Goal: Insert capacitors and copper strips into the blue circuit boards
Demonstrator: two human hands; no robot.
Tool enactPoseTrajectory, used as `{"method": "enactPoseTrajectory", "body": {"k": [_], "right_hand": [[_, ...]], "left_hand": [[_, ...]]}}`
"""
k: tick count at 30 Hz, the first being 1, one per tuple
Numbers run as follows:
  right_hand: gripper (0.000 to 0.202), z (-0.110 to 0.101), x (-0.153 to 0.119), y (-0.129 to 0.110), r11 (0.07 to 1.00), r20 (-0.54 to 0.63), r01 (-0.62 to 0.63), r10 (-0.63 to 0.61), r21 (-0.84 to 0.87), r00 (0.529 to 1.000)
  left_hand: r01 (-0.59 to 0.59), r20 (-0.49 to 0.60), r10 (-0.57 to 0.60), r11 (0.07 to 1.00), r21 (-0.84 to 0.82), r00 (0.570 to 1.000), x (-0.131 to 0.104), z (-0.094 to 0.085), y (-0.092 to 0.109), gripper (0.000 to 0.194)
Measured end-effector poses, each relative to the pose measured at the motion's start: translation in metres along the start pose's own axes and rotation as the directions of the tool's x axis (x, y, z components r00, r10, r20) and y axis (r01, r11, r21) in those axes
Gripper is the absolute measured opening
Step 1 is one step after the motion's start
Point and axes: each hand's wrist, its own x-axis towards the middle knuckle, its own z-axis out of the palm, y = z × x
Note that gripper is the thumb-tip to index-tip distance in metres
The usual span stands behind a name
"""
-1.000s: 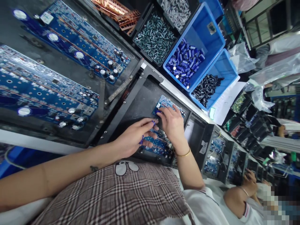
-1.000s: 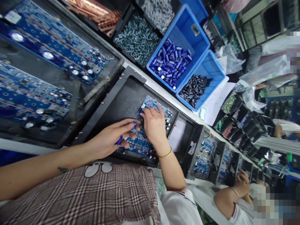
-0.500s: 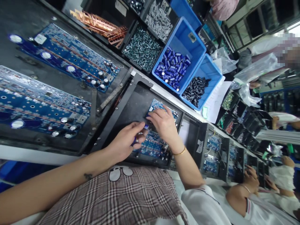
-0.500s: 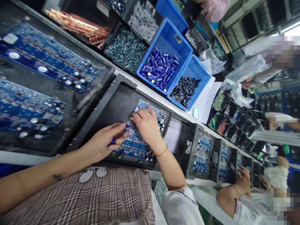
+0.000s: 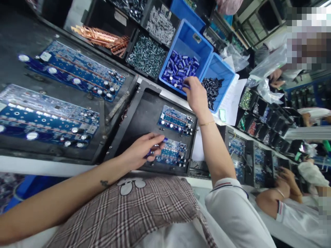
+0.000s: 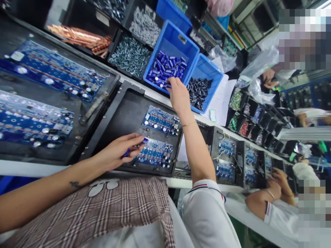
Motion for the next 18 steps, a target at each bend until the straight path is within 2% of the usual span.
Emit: {"method": "enactPoseTrajectory", "body": {"k": [2,5,6,9,12,15,18], "right_hand": [[0.022,-0.026,-0.054,-0.026,0.992,-0.008,-0.014,0.015,0.128,1.0],[0.018,-0.052,-0.148,-0.068,0.943,0.136,0.003,-0.051,0.333,0.989],[0.02,-0.054,-0.177,-0.08,0.928,0.186,-0.043,-0.028,0.37,0.982],[0.024,-0.042,-0.242,-0.103,0.931,0.193,-0.147,0.085,0.333,0.977],[0.023,-0.023,-0.265,-0.11,0.977,0.157,-0.134,0.108,0.167,0.982],[0.021,-0.012,-0.264,-0.109,0.989,0.148,-0.107,0.091,0.104,0.985],[0.021,-0.011,-0.258,-0.108,0.988,0.144,-0.111,0.095,0.104,0.985]], "left_hand": [[0.064,0.137,-0.085,0.987,0.149,0.987,-0.013,0.005,-0.014,0.027],[0.142,0.322,-0.287,0.903,0.407,0.902,-0.03,0.011,-0.041,0.03],[0.155,0.333,-0.326,0.88,0.45,0.885,-0.034,0.012,-0.049,0.03],[0.212,0.252,-0.335,0.886,0.413,0.908,-0.037,0.008,-0.07,0.027],[0.261,0.23,-0.344,0.908,0.327,0.91,-0.038,0.002,-0.08,0.027],[0.253,0.223,-0.319,0.926,0.281,0.921,-0.043,-0.003,-0.083,0.027],[0.225,0.219,-0.272,0.95,0.217,0.937,-0.047,-0.006,-0.083,0.027]]}}
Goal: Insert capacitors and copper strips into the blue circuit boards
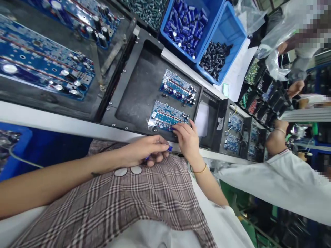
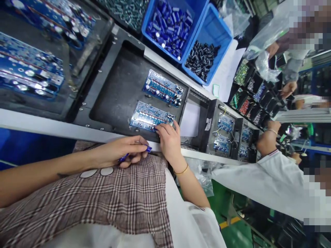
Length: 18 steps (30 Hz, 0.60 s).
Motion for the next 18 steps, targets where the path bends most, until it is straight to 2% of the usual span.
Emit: {"method": "enactPoseTrajectory", "body": {"k": [8,14,18], "right_hand": [[0.021,-0.004,0.004,0.001,0.997,0.065,0.062,-0.06,-0.038,0.996],[0.034,-0.001,-0.002,-0.004,0.975,0.081,0.207,-0.2,-0.083,0.976],[0.033,-0.022,0.001,-0.023,0.992,0.022,0.11,-0.111,0.057,0.994]], "left_hand": [[0.022,0.015,-0.02,0.989,-0.145,1.0,0.001,-0.005,0.011,0.019],[0.136,0.003,-0.139,0.97,-0.199,0.99,-0.004,-0.001,0.018,0.038],[0.083,0.01,-0.084,0.954,-0.289,0.996,-0.006,-0.003,0.013,0.034]]}}
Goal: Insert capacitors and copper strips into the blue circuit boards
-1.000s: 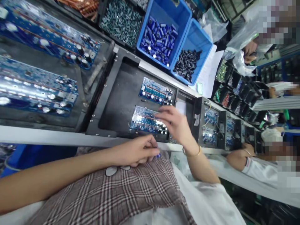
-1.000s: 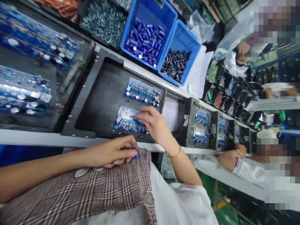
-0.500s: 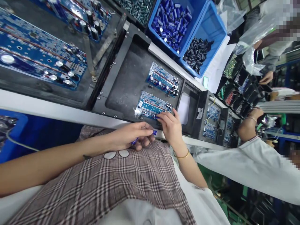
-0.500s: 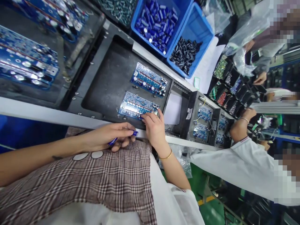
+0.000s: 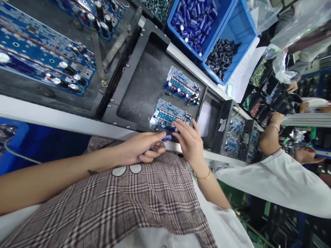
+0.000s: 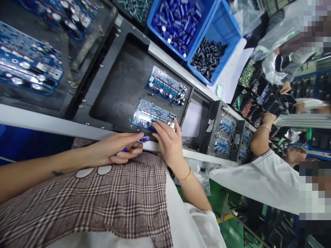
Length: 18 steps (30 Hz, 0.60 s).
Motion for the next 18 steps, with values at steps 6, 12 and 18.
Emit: {"method": "enactPoseTrajectory", "body": {"k": [6,12,18], "right_hand": [[0.015,0.004,0.015,-0.013,0.998,0.024,-0.064,0.064,0.0,0.998],[0.018,0.03,0.027,0.001,0.997,0.037,-0.047,0.05,-0.063,0.998],[0.02,0.027,0.028,-0.004,0.996,0.054,-0.02,0.025,-0.089,0.998]], "left_hand": [[-0.087,0.042,0.096,0.983,-0.163,0.995,0.003,-0.011,-0.007,0.014],[-0.108,0.125,0.123,0.987,-0.123,0.985,0.001,-0.025,-0.005,0.018],[-0.086,0.042,0.084,0.996,0.026,0.996,-0.008,-0.024,-0.002,0.017]]}}
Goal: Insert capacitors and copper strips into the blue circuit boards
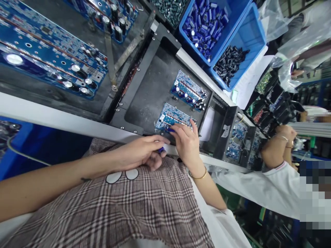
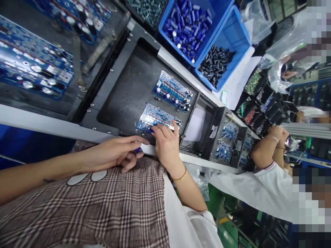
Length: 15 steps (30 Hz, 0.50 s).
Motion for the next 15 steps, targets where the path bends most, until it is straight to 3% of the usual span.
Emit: {"method": "enactPoseTrajectory", "body": {"k": [4,9,13,15], "right_hand": [[0.023,0.001,-0.002,0.0,0.998,0.018,0.044,-0.044,-0.046,0.999],[0.03,-0.001,-0.003,0.005,0.972,0.034,0.219,-0.217,-0.088,0.976],[0.03,-0.002,-0.001,0.015,0.92,0.041,0.386,-0.384,-0.069,0.922],[0.03,0.002,-0.003,0.018,0.918,0.016,0.392,-0.392,-0.061,0.92]], "left_hand": [[0.019,-0.013,-0.019,1.0,0.004,1.0,-0.004,0.0,0.002,0.019],[0.001,-0.07,-0.01,0.992,-0.127,0.997,-0.001,0.0,0.004,0.005],[0.026,-0.066,-0.038,0.984,-0.178,0.997,0.002,-0.001,0.002,0.023],[0.04,-0.047,-0.051,0.976,-0.212,0.998,0.003,-0.002,-0.001,0.032]]}}
